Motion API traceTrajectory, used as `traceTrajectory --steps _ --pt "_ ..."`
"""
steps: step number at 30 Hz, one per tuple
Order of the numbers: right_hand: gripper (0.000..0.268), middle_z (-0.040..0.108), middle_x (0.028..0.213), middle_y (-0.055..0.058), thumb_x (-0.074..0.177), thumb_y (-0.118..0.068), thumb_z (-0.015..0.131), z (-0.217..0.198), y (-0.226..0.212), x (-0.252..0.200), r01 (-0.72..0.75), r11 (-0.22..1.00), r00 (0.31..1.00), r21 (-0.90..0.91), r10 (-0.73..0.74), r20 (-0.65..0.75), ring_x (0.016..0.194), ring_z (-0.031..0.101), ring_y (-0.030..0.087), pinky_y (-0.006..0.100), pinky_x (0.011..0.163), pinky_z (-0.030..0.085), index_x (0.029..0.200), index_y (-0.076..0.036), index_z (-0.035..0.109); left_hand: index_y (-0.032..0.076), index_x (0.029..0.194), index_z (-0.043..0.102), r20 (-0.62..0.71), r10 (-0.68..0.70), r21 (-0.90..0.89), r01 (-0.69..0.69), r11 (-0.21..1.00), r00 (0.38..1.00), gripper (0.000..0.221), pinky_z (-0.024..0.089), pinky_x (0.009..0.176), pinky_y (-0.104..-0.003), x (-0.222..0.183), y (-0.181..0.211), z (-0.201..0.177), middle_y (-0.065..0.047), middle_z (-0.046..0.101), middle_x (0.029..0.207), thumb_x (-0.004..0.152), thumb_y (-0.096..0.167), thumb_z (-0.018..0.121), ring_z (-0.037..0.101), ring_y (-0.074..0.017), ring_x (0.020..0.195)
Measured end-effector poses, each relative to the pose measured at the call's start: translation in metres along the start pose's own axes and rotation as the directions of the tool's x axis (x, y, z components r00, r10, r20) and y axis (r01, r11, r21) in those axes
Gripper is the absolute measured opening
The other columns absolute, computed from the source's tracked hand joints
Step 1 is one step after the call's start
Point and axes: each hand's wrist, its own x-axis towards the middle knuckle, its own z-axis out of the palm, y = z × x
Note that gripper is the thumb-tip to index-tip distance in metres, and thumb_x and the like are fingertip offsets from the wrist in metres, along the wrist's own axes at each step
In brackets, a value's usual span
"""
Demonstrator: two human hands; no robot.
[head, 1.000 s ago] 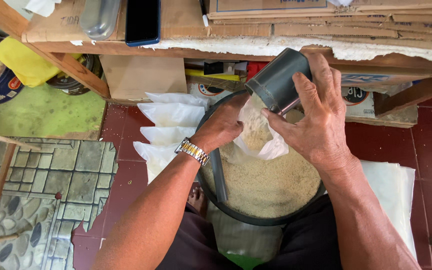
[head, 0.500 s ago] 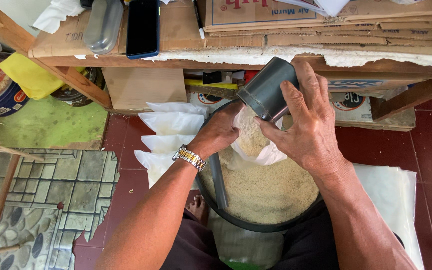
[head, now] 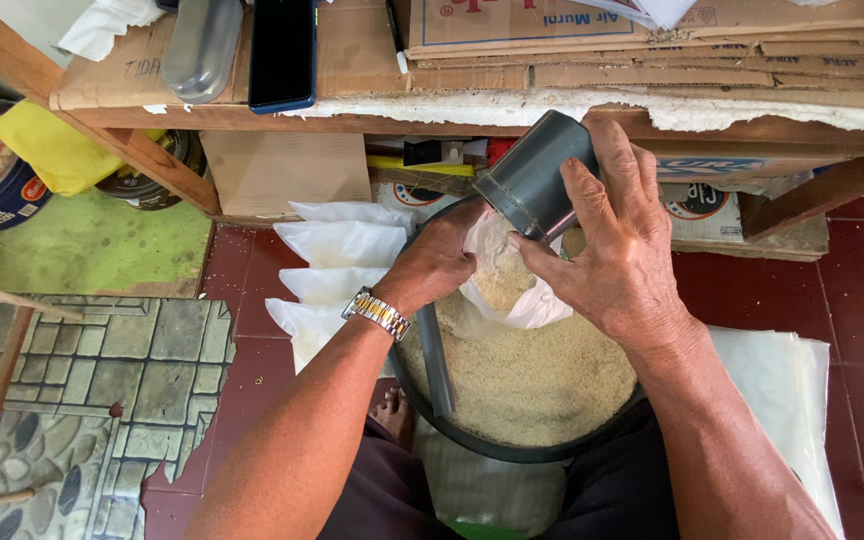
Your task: The person measures rice from a large container using mugs and pours it into plastic bags while sitting on the floor.
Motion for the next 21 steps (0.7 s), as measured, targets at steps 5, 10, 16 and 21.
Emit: traceTrajectory --steps 5,10,16,21 --pt "0.07 0.037 0.155 0.032 0.087 -0.023 0.097 0.0 0.001 0.001 0.013 1.0 1.0 -0.013 -0.013 -0.001 0.119 0.05 0.052 0.062 0.089 0.051 0.129 0.003 0.049 0.01 0.135 0.052 0.019 -0.065 -0.002 0.065 0.998 0.998 0.071 0.047 0.095 -0.033 0.002 -0.003 0.0 -0.014 0.068 0.133 0.067 -0.007 0.045 0.065 -0.0287 0.115" --pt "0.068 0.039 0.148 0.04 0.089 -0.022 0.095 -0.001 -0.002 0.006 0.092 0.995 0.996 -0.03 -0.092 0.004 0.112 0.051 0.057 0.063 0.093 0.045 0.127 0.007 0.047 0.009 0.136 0.056 0.012 -0.071 -0.029 0.072 0.997 0.997 0.07 0.049 0.093 -0.035 0.003 -0.002 -0.001 -0.016 0.068 0.128 0.068 -0.003 0.046 0.065 -0.0304 0.114" --pt "0.065 0.038 0.15 0.039 0.093 -0.027 0.093 -0.001 -0.002 0.006 0.087 0.995 0.996 -0.042 -0.086 0.01 0.112 0.05 0.056 0.064 0.094 0.046 0.125 0.008 0.049 0.011 0.143 0.052 0.021 -0.036 -0.061 0.037 0.997 0.999 0.077 0.048 0.098 -0.035 0.004 -0.008 0.001 -0.014 0.067 0.135 0.067 -0.001 0.047 0.064 -0.0281 0.119" --pt "0.066 0.04 0.145 0.038 0.088 -0.021 0.096 -0.004 -0.006 0.009 0.086 0.994 0.996 -0.065 -0.085 0.012 0.108 0.05 0.053 0.061 0.089 0.047 0.125 0.009 0.05 0.011 0.137 0.055 0.024 -0.044 -0.086 0.046 0.995 0.999 0.072 0.048 0.091 -0.034 0.003 0.0 -0.002 -0.012 0.07 0.127 0.068 -0.001 0.045 0.064 -0.0254 0.109"
